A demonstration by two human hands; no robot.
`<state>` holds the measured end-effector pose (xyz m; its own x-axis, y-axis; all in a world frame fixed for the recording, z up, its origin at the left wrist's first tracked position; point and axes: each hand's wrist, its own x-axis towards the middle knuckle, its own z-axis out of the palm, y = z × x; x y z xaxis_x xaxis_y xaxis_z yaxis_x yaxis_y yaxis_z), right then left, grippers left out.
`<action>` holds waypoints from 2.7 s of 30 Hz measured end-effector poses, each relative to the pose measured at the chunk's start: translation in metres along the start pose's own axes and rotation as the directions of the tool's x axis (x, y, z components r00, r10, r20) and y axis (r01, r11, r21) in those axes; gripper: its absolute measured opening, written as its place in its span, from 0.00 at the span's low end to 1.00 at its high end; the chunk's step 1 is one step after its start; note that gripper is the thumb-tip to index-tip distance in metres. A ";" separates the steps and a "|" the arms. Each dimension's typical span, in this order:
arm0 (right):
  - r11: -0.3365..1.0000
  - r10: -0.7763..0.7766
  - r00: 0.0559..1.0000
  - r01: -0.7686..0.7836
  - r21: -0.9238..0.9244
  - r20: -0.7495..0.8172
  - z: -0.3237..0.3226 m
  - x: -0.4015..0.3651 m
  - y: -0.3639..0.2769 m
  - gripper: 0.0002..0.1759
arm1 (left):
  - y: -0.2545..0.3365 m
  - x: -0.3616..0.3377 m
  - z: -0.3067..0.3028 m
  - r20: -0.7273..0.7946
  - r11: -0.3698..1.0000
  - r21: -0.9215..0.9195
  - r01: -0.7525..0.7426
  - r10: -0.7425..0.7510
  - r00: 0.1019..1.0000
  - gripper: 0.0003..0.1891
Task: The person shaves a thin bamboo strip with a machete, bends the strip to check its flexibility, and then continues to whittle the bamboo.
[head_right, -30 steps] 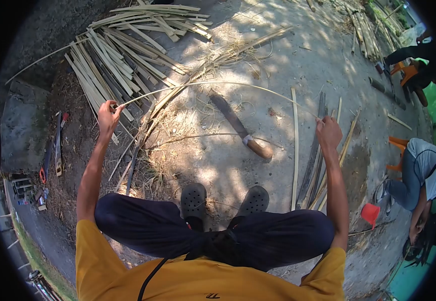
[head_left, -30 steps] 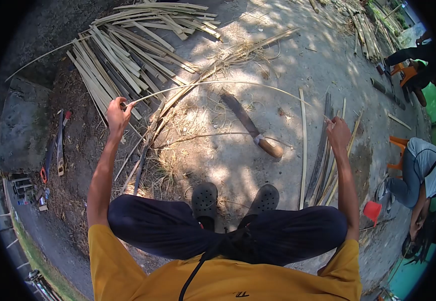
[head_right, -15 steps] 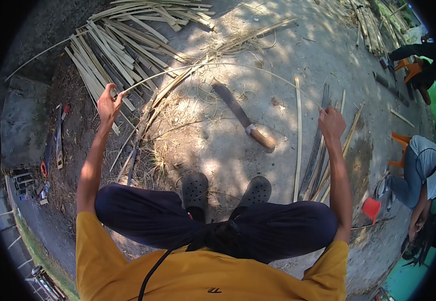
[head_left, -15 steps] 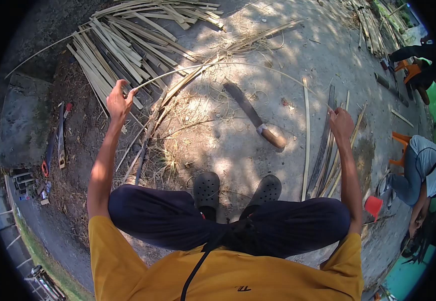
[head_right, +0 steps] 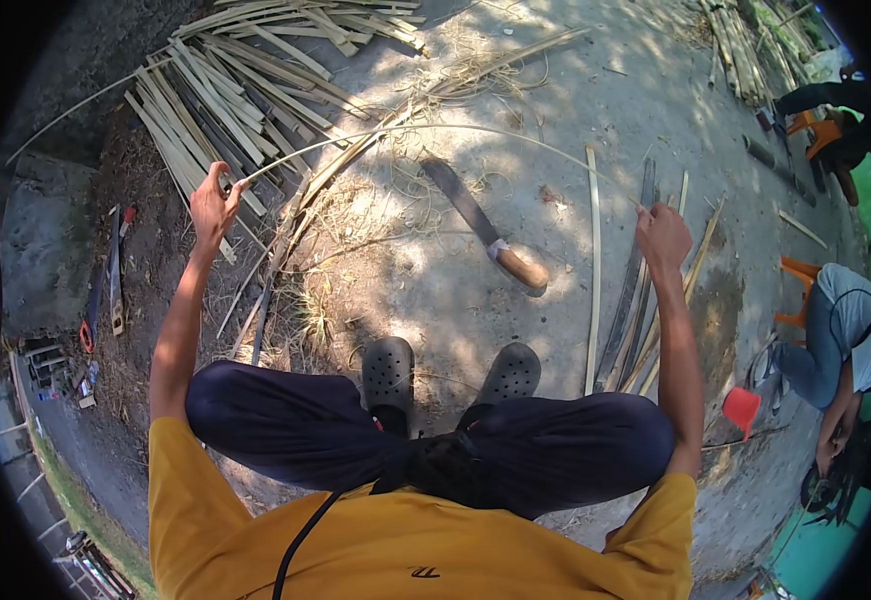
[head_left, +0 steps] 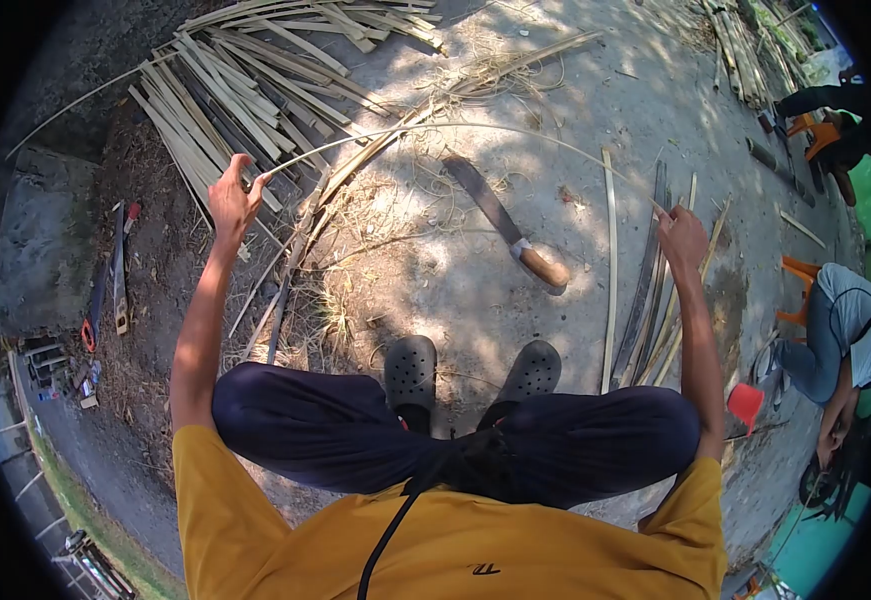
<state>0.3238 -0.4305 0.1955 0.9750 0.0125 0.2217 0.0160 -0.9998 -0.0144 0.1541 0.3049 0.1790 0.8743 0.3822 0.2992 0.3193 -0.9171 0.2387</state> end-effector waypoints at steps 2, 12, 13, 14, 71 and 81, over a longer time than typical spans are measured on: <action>1.000 0.008 0.999 -0.008 -0.014 0.032 0.000 0.000 0.000 0.20 | -0.006 0.001 0.009 -0.085 0.996 -0.001 -0.086 0.085 0.993 0.25; 1.000 0.011 0.999 -0.011 -0.005 0.041 0.001 -0.002 -0.001 0.19 | 0.002 0.001 0.008 -0.018 0.996 0.034 -0.082 0.083 0.996 0.23; 1.000 0.010 0.999 -0.009 -0.005 0.038 0.003 -0.001 0.002 0.19 | -0.001 0.000 0.011 -0.068 0.988 0.027 -0.155 0.157 0.985 0.23; 1.000 0.013 0.999 -0.012 -0.007 0.038 0.005 0.000 0.004 0.20 | -0.005 0.000 0.012 -0.071 0.988 0.026 -0.155 0.157 0.985 0.23; 0.111 -0.575 0.190 -0.946 0.305 0.796 0.105 -0.246 -0.117 0.14 | 0.334 -0.167 0.174 0.865 0.135 -0.497 0.857 0.159 0.477 0.29; 0.631 -0.608 0.305 -0.374 0.679 0.733 0.099 -0.162 -0.096 0.29 | 0.287 -0.120 0.149 0.887 0.179 -0.435 0.883 0.253 0.386 0.18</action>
<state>0.1866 -0.3346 0.0641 0.4497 0.6246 -0.6385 -0.2045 -0.6238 -0.7543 0.1950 -0.0209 0.0737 0.7424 -0.1852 -0.6439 0.6699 0.2227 0.7083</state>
